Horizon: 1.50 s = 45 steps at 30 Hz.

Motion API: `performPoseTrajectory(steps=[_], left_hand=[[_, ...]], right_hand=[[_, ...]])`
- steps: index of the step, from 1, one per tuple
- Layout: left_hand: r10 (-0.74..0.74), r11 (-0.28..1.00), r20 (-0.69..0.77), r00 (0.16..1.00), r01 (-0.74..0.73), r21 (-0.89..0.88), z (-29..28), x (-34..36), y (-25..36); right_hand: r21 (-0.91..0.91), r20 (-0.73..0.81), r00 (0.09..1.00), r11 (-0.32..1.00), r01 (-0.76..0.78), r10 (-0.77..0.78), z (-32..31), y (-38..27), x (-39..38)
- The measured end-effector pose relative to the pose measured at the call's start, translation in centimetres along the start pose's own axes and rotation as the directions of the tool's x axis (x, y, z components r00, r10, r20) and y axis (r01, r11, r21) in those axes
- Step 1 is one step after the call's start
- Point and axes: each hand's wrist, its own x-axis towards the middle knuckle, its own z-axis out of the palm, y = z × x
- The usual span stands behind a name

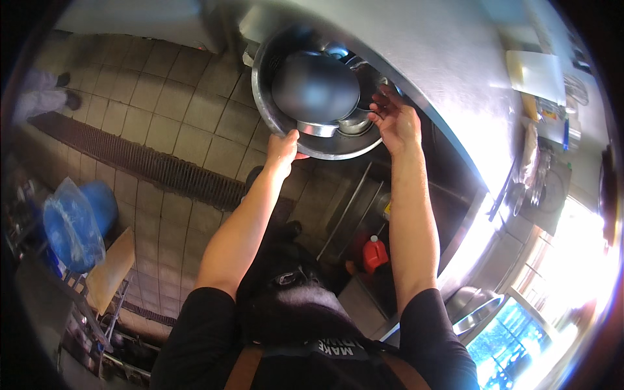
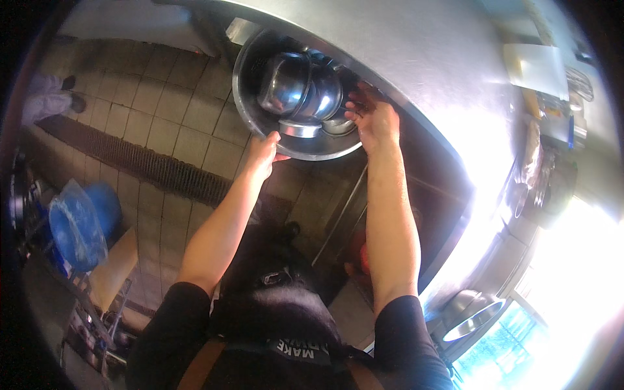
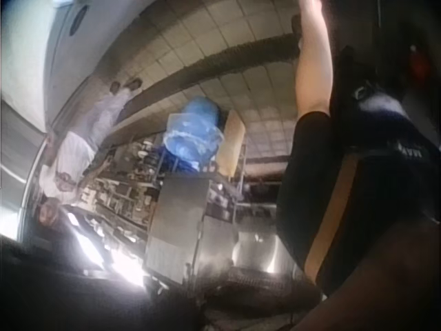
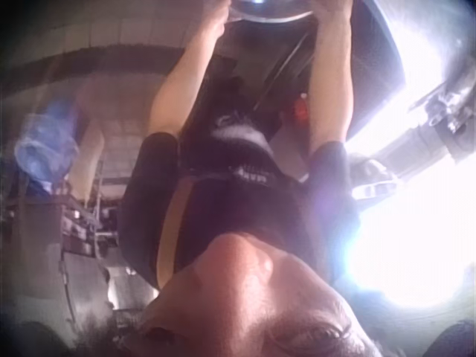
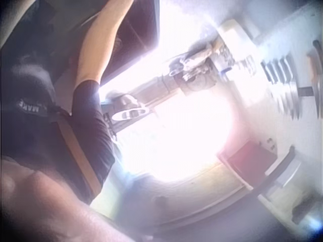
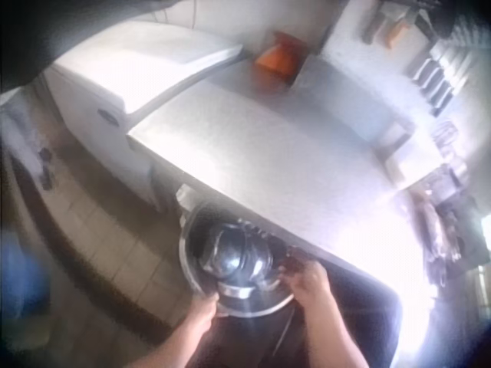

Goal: The person rinses a cutting board and a colander under running water, then washes cubed raw meat in a bowl by hand under the tap. The meat is transferred to the colander to drain, and the person fills a small bowl with water.

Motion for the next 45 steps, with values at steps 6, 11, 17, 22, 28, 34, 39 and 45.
performPoseTrajectory(steps=[6, 11, 17, 22, 28, 34, 39, 45], left_hand=[[0.014, 1.0, -0.052, 0.999, -0.013, 0.021, 0.2, -0.1, 0.6], [-0.023, 0.999, -0.032, 0.999, 0.024, 0.022, 0.2, 0.0, 0.6], [-0.006, 1.0, -0.012, 1.0, 0.006, 0.02, 0.8, -0.5, 0.9], [-0.023, 0.999, -0.05, 0.998, 0.024, 0.027, 0.1, 0.2, 1.1], [-0.004, 1.0, -0.066, 0.998, 0.006, 0.029, 1.4, -0.5, 2.4], [-0.016, 0.997, -0.01, 1.0, 0.017, 0.073, 3.9, 4.5, 5.7], [-0.022, 1.0, 0.014, 1.0, 0.022, 0.004, 4.6, 13.4, 7.4], [-0.053, 0.988, 0.285, 0.957, 0.01, 0.152, 7.5, 7.8, 6.6]], right_hand=[[-0.402, -0.016, 0.974, 0.893, 0.202, -0.228, -0.6, 1.6, 1.3], [-0.602, 0.733, 0.613, -0.701, 0.382, -0.296, -4.4, 5.6, 6.3], [-0.517, 0.644, 0.763, -0.764, 0.387, -0.05, -6.2, 3.8, 7.8], [-0.632, 0.691, 0.722, -0.508, 0.584, -0.029, -3.8, -1.0, 1.2], [-0.608, 0.67, 0.548, 0.054, 0.792, -0.5, -1.9, -1.5, -4.2], [-0.693, 0.454, 0.628, 0.192, 0.695, -0.632, -4.5, 2.3, -15.6], [-0.783, 0.165, 0.911, 0.512, 0.354, -0.378, -11.7, 9.5, -25.3], [-0.835, -0.165, 0.905, 0.544, 0.084, -0.393, -18.1, 15.5, -38.5]])
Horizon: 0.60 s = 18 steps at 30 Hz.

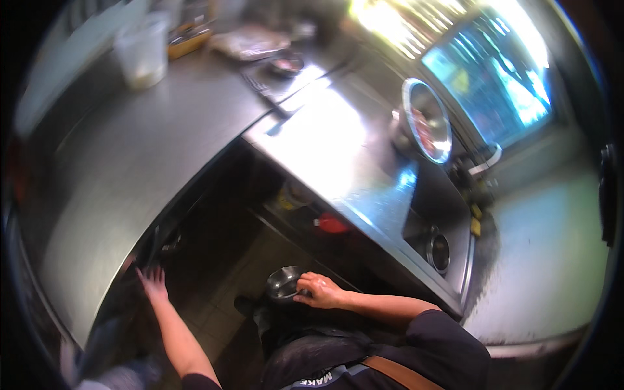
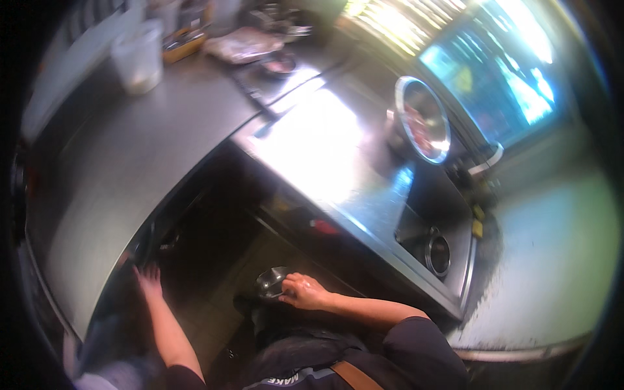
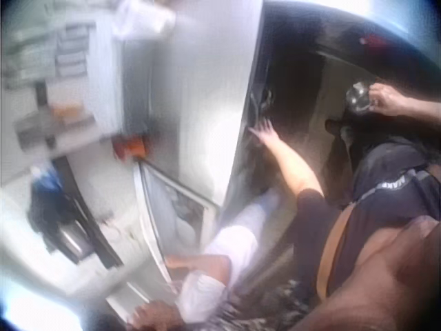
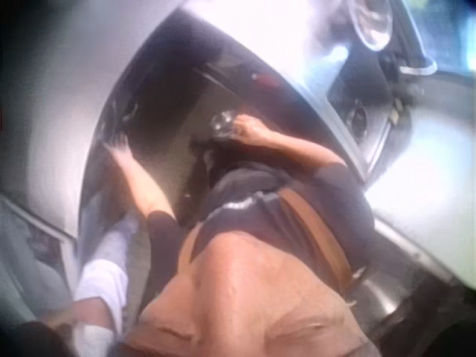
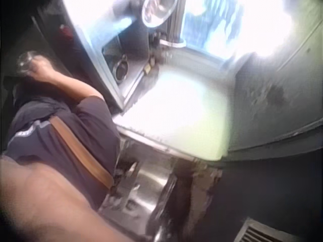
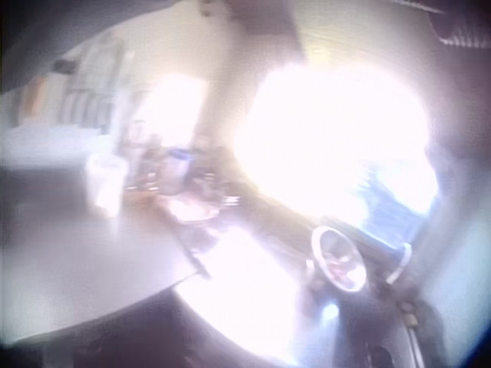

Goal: The person rinses a cutting board and a colander under running water, then washes cubed raw meat in a bowl by hand under the tap. The meat is transferred to the colander to drain, and the person fills a small bowl with water.

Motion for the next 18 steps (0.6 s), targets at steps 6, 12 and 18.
performPoseTrajectory(steps=[6, 12, 18], left_hand=[[-0.471, 0.726, 0.149, 0.87, 0.285, 0.626, 8.1, -18.0, -13.1], [-0.859, 0.422, 0.317, 0.403, 0.203, 0.884, 20.5, -39.0, -25.7], [-0.799, 0.449, 0.455, 0.394, -0.113, 0.886, 30.8, -51.5, -34.8]], right_hand=[[-0.006, -0.218, 0.974, 0.998, 0.064, -0.064, -2.1, 3.7, -9.7], [0.058, -0.488, 0.871, 0.993, 0.102, -0.062, -4.8, 8.0, -21.5], [0.217, -0.841, 0.53, 0.965, 0.145, 0.109, -12.9, 13.2, -34.4]])
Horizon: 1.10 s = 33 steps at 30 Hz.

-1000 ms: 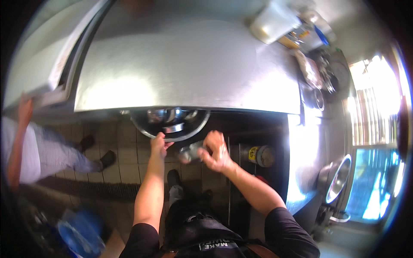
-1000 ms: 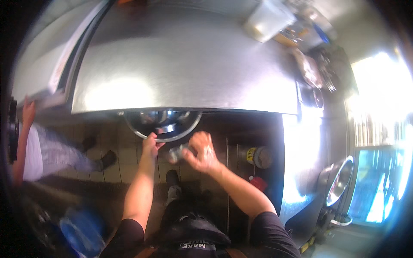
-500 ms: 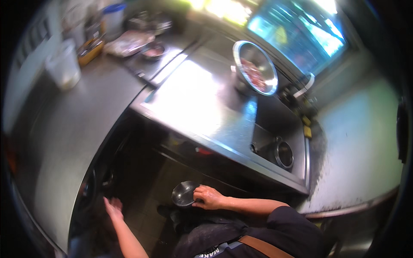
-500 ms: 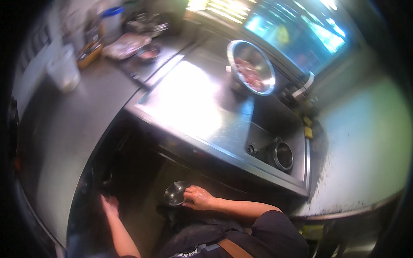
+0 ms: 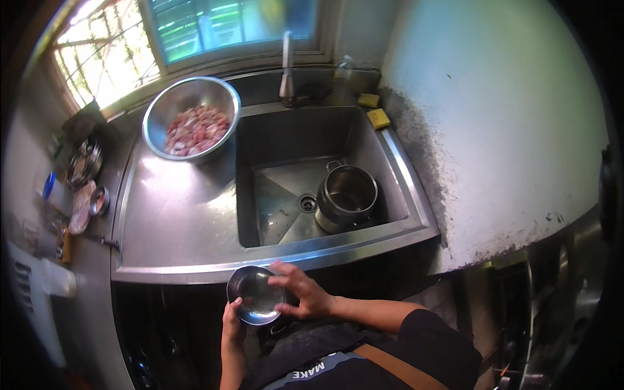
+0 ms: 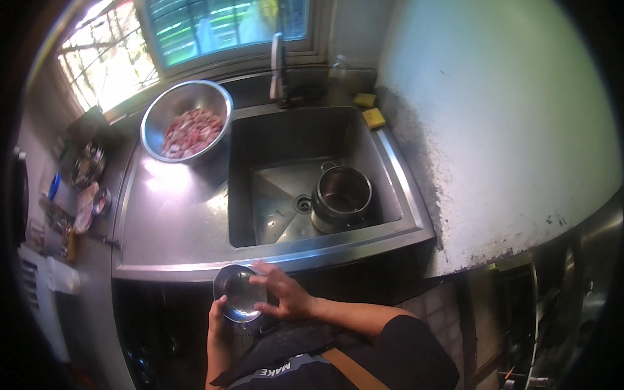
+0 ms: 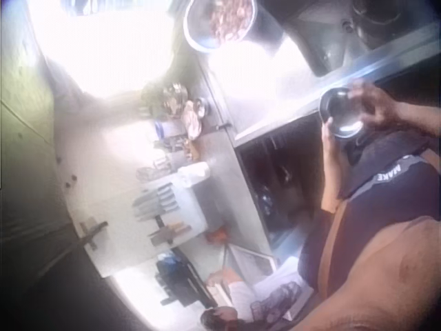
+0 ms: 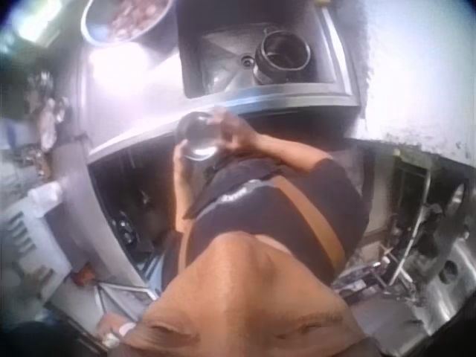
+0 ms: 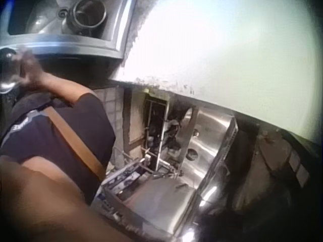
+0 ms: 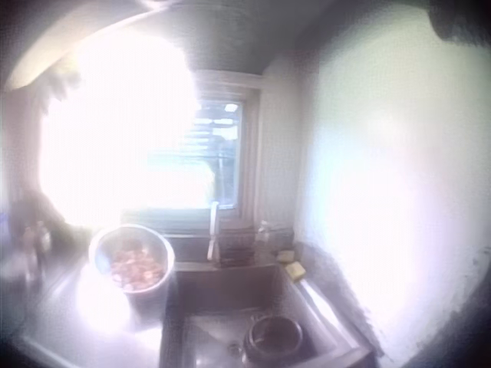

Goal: The person rinses a cutting board and a colander under running water, then washes cubed raw meat in a bowl by hand under the tap. The meat is transferred to the colander to drain, and the person fills a small bowl with water.

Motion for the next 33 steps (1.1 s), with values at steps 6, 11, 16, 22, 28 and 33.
performPoseTrajectory(steps=[6, 11, 16, 22, 28, 33], left_hand=[[0.052, 0.92, 0.089, 0.995, -0.083, 0.382, 8.6, 10.7, 1.3], [-0.007, 0.953, 0.126, 0.992, -0.032, 0.301, 13.1, 20.9, 3.1], [-0.049, 0.959, 0.078, 0.996, 0.026, 0.281, 19.5, 31.1, 9.7], [0.065, 0.972, -0.03, 0.997, -0.056, 0.229, 23.0, 43.9, 13.3], [0.091, 0.985, -0.143, 0.986, -0.067, 0.162, 25.3, 47.5, 13.2], [0.066, 0.987, -0.193, 0.979, -0.035, 0.157, 26.3, 49.2, 13.5]], right_hand=[[0.685, 0.033, 0.812, 0.578, -0.443, 0.583, -6.7, 8.3, 1.3], [0.768, -0.093, 0.741, 0.521, -0.372, 0.665, -10.2, 17.4, 3.7], [0.51, -0.224, 0.634, 0.643, -0.571, 0.74, -20.0, 25.5, 9.8], [-0.066, -0.33, 0.803, 0.836, -0.545, 0.497, -27.4, 41.9, 25.5], [0.138, -0.14, 0.647, 0.662, -0.737, 0.75, -27.5, 51.1, 39.2], [0.168, -0.066, 0.702, 0.701, -0.693, 0.709, -26.9, 53.9, 41.2]])
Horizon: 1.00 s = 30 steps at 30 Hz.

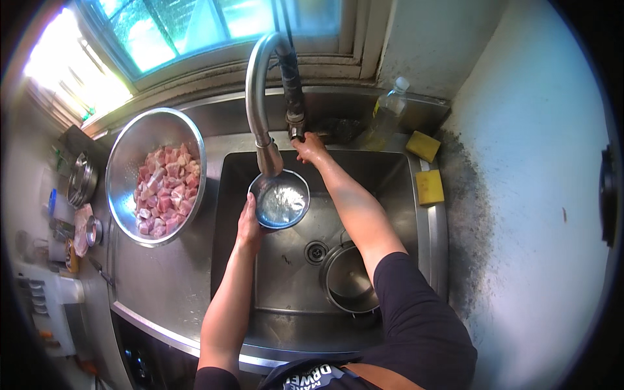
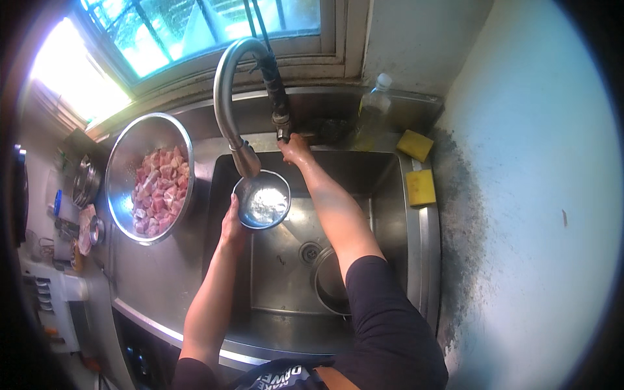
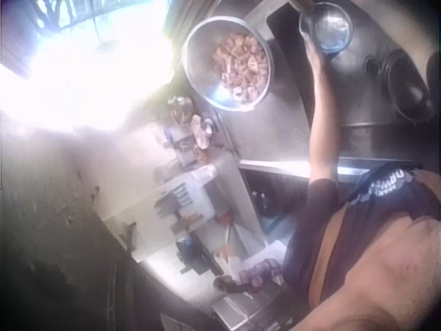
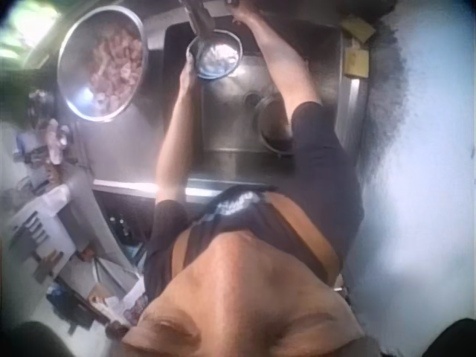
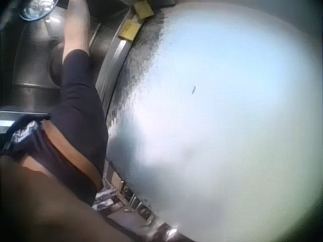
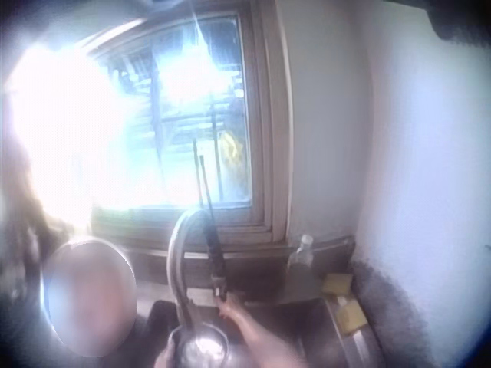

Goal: The person rinses a cutting board and a colander under running water, then washes cubed raw meat in a bowl by hand under the tap. The meat is transferred to the colander to drain, and the person fills a small bowl with water.

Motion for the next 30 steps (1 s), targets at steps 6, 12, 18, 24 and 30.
performPoseTrajectory(steps=[6, 12, 18, 24, 30], left_hand=[[0.022, 0.99, -0.01, 1.0, -0.024, -0.14, 2.4, 2.4, -1.1], [0.02, 0.99, -0.103, 0.995, -0.033, -0.134, 1.5, 1.6, -1.1], [0.047, 0.999, -0.051, 0.998, -0.048, -0.007, -0.7, -1.8, -1.9], [0.451, 0.875, -0.341, 0.825, -0.333, 0.352, -11.0, -13.6, -6.4], [0.708, 0.646, -0.549, 0.444, -0.095, 0.757, -26.3, -25.6, -14.1]], right_hand=[[0.227, 0.26, 0.965, 0.97, -0.089, 0.028, -2.8, 2.4, -1.7], [0.728, 0.493, 0.863, 0.596, -0.339, -0.111, -1.5, -1.1, -15.3], [0.686, 0.135, 0.99, 0.717, -0.122, 0.04, 3.6, 3.8, -14.0], [0.772, 0.183, 0.983, 0.617, -0.153, 0.014, 4.2, 1.5, -14.9], [0.816, 0.273, 0.962, 0.529, -0.232, 0.001, 4.8, 0.2, -15.9]])
